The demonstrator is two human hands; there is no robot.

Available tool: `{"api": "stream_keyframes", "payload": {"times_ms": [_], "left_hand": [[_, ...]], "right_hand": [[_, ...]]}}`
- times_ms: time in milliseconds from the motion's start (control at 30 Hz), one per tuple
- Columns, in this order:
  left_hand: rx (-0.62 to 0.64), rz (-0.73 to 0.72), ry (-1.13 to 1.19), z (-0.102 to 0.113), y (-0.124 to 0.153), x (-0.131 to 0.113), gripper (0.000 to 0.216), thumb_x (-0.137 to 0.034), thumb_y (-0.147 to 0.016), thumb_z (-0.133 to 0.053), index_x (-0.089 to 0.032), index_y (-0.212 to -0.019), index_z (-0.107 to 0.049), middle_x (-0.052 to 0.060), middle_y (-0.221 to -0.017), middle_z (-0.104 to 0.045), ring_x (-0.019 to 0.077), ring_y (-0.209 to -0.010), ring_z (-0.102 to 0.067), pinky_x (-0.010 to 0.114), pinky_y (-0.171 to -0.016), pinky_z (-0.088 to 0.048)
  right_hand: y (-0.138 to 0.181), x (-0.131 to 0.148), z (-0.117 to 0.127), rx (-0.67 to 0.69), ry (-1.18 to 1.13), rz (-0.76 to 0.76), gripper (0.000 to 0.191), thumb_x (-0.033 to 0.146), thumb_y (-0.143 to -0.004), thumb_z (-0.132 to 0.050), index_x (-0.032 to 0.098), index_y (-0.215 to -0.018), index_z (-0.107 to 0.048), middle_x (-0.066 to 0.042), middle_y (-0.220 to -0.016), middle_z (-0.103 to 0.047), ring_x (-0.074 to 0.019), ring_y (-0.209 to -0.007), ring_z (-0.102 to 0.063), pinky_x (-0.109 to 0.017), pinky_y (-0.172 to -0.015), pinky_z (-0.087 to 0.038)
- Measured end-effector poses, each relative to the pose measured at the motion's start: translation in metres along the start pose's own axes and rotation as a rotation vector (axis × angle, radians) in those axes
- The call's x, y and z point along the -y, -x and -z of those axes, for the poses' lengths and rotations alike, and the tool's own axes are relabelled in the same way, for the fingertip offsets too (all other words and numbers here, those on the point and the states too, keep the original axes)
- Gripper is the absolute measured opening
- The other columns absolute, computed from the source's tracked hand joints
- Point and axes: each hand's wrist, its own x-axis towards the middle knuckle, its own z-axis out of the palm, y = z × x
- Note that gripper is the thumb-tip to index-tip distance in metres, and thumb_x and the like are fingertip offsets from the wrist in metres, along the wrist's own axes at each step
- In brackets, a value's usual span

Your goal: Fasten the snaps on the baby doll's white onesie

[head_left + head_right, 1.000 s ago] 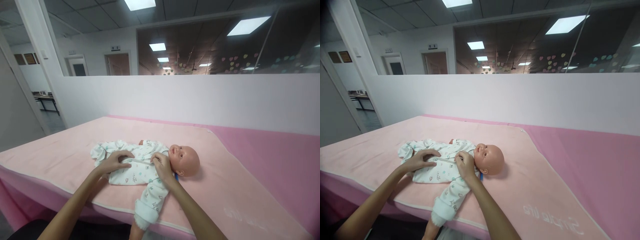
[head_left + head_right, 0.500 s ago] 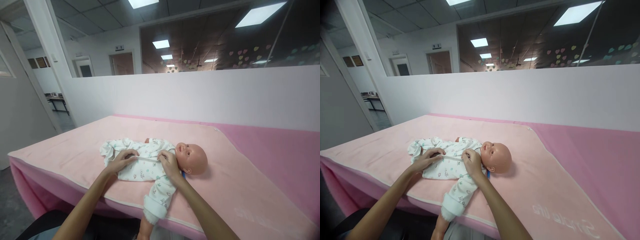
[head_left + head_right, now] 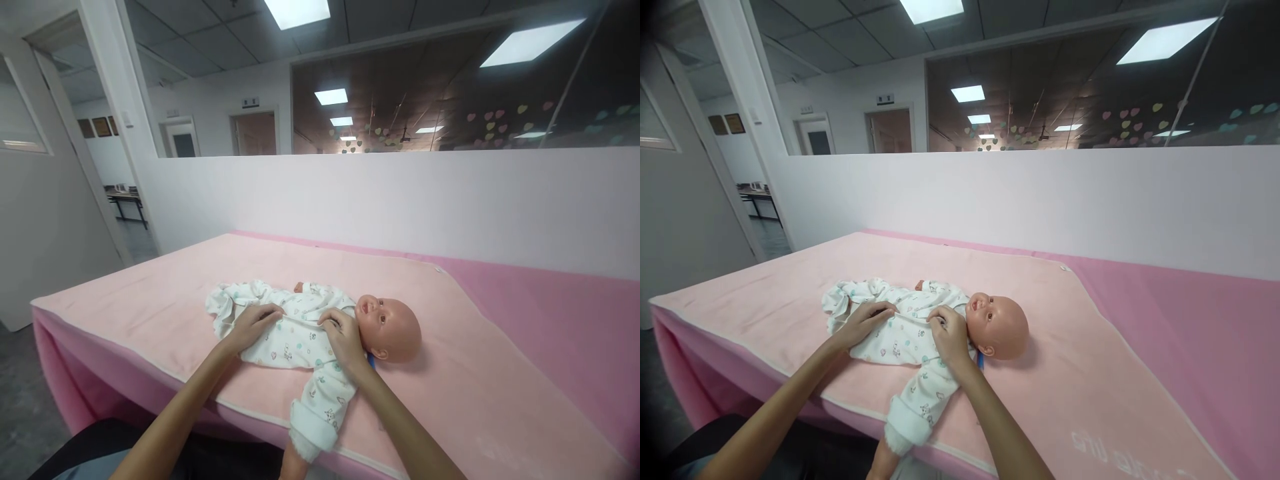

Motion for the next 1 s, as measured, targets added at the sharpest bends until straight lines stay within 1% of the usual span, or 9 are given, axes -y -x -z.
{"api": "stream_keyframes", "payload": {"times_ms": [100,200,367,567,667,767,833,933,1000], "left_hand": [[0.079,-0.006,0.007,0.005,0.001,-0.001,0.031,-0.042,-0.073,-0.057,-0.02,-0.093,-0.065,0.004,-0.099,-0.065,0.0193,-0.09,-0.056,0.025,-0.076,-0.043],[0.101,-0.023,0.016,0.008,0.002,0.001,0.033,-0.04,-0.069,-0.062,-0.021,-0.096,-0.067,0.004,-0.101,-0.066,0.0203,-0.092,-0.057,0.026,-0.078,-0.044],[0.014,-0.061,-0.099,0.001,0.004,0.001,0.031,-0.042,-0.077,-0.053,-0.022,-0.096,-0.068,0.003,-0.092,-0.069,0.0176,-0.078,-0.059,0.025,-0.069,-0.044],[-0.069,-0.122,-0.189,-0.005,0.007,-0.001,0.03,-0.041,-0.08,-0.048,-0.022,-0.091,-0.069,0.003,-0.091,-0.069,0.0185,-0.08,-0.061,0.023,-0.069,-0.044],[-0.067,-0.144,-0.266,-0.001,0.008,0.0,0.03,-0.04,-0.082,-0.046,-0.021,-0.091,-0.068,0.003,-0.09,-0.069,0.0178,-0.077,-0.061,0.023,-0.068,-0.043],[0.01,-0.192,-0.384,0.009,0.008,-0.003,0.031,-0.038,-0.085,-0.041,-0.022,-0.093,-0.066,0.004,-0.091,-0.067,0.0179,-0.078,-0.06,0.024,-0.069,-0.043],[0.042,-0.204,-0.472,0.017,0.007,-0.009,0.031,-0.037,-0.086,-0.039,-0.023,-0.095,-0.065,0.004,-0.092,-0.066,0.0179,-0.076,-0.06,0.024,-0.067,-0.041],[0.01,-0.216,-0.6,0.025,0.002,-0.019,0.03,-0.038,-0.086,-0.038,-0.024,-0.093,-0.063,0.005,-0.089,-0.065,0.0177,-0.073,-0.058,0.024,-0.062,-0.039],[0.005,-0.251,-0.672,0.028,-0.001,-0.025,0.03,-0.038,-0.087,-0.037,-0.022,-0.089,-0.063,0.005,-0.086,-0.064,0.0175,-0.073,-0.057,0.024,-0.06,-0.037]], "right_hand": [[0.0,-0.001,0.0,-0.001,0.003,-0.002,0.015,0.017,-0.068,-0.043,0.019,-0.061,-0.057,0.0,-0.071,-0.061,-0.0145,-0.071,-0.054,-0.024,-0.065,-0.039],[0.0,-0.002,0.0,-0.002,0.005,0.0,0.016,0.016,-0.068,-0.043,0.019,-0.062,-0.057,0.0,-0.072,-0.062,-0.0145,-0.072,-0.054,-0.024,-0.066,-0.039],[0.0,-0.002,0.0,0.005,0.015,0.015,0.016,0.015,-0.068,-0.043,0.019,-0.064,-0.058,0.0,-0.073,-0.062,-0.0148,-0.073,-0.055,-0.024,-0.067,-0.039],[0.0,-0.004,-0.001,0.005,0.069,0.051,0.017,0.014,-0.069,-0.042,0.02,-0.065,-0.057,0.0,-0.074,-0.061,-0.0145,-0.072,-0.053,-0.024,-0.065,-0.038],[0.002,0.002,0.006,0.081,0.247,0.152,0.018,0.011,-0.068,-0.041,0.019,-0.067,-0.057,-0.001,-0.073,-0.059,-0.0143,-0.072,-0.051,-0.024,-0.064,-0.036],[0.008,0.013,0.018,0.228,0.575,0.346,0.016,0.009,-0.068,-0.043,0.018,-0.071,-0.055,-0.003,-0.073,-0.056,-0.0147,-0.069,-0.046,-0.027,-0.063,-0.033],[0.013,0.021,0.027,0.276,0.761,0.444,0.014,0.009,-0.068,-0.043,0.018,-0.071,-0.054,-0.004,-0.074,-0.054,-0.015,-0.068,-0.044,-0.028,-0.062,-0.031],[0.02,0.027,0.034,0.265,0.922,0.497,0.015,0.007,-0.068,-0.043,0.018,-0.074,-0.052,-0.005,-0.078,-0.053,-0.0158,-0.07,-0.044,-0.03,-0.065,-0.032],[0.022,0.026,0.036,0.214,1.013,0.508,0.014,0.007,-0.069,-0.045,0.018,-0.073,-0.052,-0.005,-0.077,-0.054,-0.0165,-0.071,-0.044,-0.032,-0.073,-0.034]]}}
